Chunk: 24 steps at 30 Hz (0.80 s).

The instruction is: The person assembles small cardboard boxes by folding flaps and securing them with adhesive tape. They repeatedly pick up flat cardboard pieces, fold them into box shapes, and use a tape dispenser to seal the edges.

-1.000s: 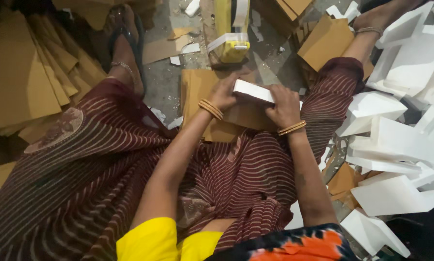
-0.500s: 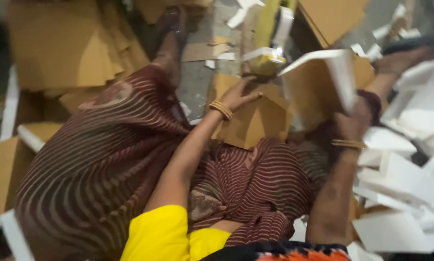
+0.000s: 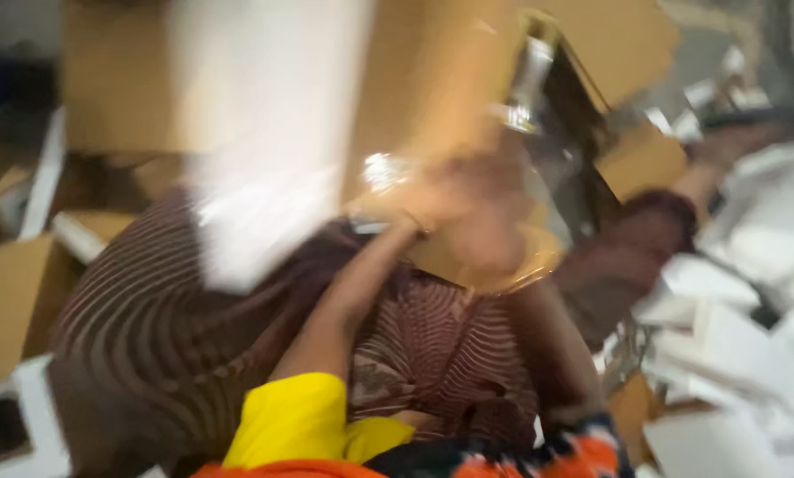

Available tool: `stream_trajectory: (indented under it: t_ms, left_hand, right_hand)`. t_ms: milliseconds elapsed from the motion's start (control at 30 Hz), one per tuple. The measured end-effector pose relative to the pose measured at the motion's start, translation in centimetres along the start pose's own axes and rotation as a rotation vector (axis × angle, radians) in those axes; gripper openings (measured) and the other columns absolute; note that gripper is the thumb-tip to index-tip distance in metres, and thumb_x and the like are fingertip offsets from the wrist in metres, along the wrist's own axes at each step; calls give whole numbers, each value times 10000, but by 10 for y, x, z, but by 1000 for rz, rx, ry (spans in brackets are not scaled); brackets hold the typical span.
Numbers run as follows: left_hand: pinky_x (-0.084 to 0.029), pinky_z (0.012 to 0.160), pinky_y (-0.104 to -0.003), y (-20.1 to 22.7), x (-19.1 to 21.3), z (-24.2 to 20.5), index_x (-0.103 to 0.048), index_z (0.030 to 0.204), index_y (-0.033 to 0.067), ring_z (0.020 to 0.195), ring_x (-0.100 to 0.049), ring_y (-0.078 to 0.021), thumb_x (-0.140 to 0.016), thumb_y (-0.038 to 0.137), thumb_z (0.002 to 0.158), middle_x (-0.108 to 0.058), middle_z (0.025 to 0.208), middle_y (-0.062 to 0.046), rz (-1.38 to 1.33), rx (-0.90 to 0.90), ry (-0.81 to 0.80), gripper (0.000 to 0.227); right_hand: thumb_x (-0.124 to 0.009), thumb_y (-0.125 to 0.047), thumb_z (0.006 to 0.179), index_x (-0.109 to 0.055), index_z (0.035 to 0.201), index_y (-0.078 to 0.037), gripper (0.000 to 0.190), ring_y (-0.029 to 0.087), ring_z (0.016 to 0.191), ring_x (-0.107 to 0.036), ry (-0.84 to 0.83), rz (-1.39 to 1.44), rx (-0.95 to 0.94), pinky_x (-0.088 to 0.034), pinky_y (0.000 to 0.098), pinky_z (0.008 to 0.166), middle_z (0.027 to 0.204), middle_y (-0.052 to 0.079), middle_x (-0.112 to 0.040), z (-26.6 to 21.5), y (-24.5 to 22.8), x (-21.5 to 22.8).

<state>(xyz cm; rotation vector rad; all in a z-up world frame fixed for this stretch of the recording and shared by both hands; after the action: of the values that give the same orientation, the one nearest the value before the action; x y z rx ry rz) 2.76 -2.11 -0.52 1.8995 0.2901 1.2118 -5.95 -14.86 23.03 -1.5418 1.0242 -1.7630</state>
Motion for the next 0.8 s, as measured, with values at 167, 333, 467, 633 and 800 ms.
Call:
stream_trajectory:
  t_ms: [167,333,467,633,800]
  left_hand:
    - [-495,1027,-451,30,43,-29,-624,1300,79,1190,-613,-356,-784,128,826,-649,1310,-158,-107,-292,158,503]
    - [-521,972,-457,61,59,-33,-637,1231,93,1124,-642,-354,-739,141,820,-647,1225,-159,-81,-220,47,426]
    - [-498,1005,-479,62,57,-21,-655,1221,103,1163,-603,-377,-777,182,810,-647,1210,-151,128,-295,54,436]
    - [-460,985,-507,51,46,5,-651,1244,42,1203,-548,-414,-861,268,645,-599,1325,-210,294,-339,81,674]
    - [-401,1080,-541,42,33,17,-622,1259,-10,1273,-529,-408,-918,382,600,-577,1360,-247,458,-303,42,822]
  right_hand:
    - [-715,-135,956,-612,1200,-16,291,221,1069,-645,-227,-17,140,-540,375,874,1162,59,-565,-50,-14,22]
    - [-737,-120,953,-614,1292,-30,372,237,1154,-641,-359,54,293,-526,364,975,1250,95,-600,-43,-100,-25]
    - [-754,-108,950,-615,1365,-41,443,249,1222,-638,-99,-18,248,-514,355,1056,1321,124,-627,-11,-19,23]
    - [-866,-270,933,-453,1539,-12,778,407,1465,-389,468,-872,-160,-321,532,1198,1567,262,-442,-24,187,229]
    - [-922,-424,679,-386,1530,-90,1060,451,1369,-340,330,-1044,-815,-314,648,1043,1531,223,-369,-136,309,286]
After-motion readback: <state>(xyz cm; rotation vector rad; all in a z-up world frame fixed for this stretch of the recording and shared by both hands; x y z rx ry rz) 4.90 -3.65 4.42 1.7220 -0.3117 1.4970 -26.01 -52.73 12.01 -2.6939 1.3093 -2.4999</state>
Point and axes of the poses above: each hand's wrist, its own z-axis towards the middle knuckle, its own x-axis out of the back of the hand, y = z × x, the point moved 4 cm from there along z, towards the middle knuckle
